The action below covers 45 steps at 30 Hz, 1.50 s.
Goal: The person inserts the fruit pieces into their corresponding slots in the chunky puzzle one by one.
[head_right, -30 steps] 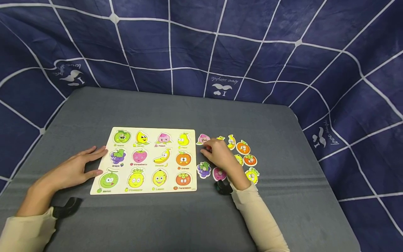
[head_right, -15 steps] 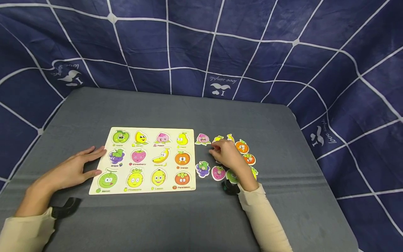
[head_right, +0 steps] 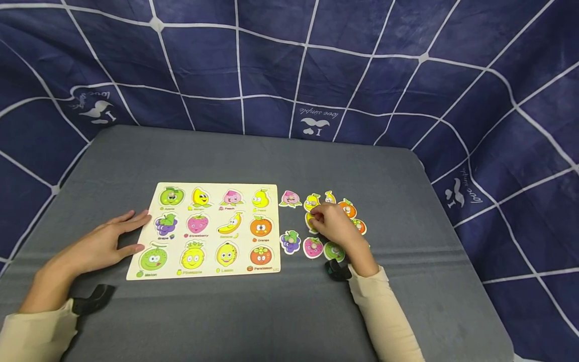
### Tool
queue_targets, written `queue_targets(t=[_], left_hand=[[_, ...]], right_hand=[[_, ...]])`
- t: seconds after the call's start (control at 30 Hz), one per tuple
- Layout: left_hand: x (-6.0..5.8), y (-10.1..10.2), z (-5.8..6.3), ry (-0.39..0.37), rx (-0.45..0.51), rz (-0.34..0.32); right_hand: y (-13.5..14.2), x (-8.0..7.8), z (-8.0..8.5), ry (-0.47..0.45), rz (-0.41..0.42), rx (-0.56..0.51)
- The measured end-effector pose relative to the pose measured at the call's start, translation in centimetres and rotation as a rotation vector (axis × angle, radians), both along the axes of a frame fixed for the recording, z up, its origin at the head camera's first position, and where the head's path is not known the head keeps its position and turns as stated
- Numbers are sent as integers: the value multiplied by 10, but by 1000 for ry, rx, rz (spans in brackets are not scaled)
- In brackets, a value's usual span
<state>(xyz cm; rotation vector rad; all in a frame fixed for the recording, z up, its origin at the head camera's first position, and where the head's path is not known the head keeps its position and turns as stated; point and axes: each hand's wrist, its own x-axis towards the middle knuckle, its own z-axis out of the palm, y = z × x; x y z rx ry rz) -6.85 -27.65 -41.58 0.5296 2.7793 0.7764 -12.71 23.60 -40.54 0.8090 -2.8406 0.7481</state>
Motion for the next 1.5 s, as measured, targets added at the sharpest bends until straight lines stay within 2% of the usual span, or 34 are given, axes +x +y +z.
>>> queue_targets(t=[0.33, 0.7, 1.13, 1.5], left_hand=[[-1, -1, -1, -6, -6, 3], [-1, -1, -2, 7, 0, 3], [-1, 0, -2, 6, -2, 2], [-1, 0, -2, 4, -7, 5]], right_hand=[[7, -1, -2, -23, 44, 18], [13, -1, -9, -50, 56, 20], [13, -1, -8, -71, 53, 17], [11, -1, -2, -45, 60, 26]])
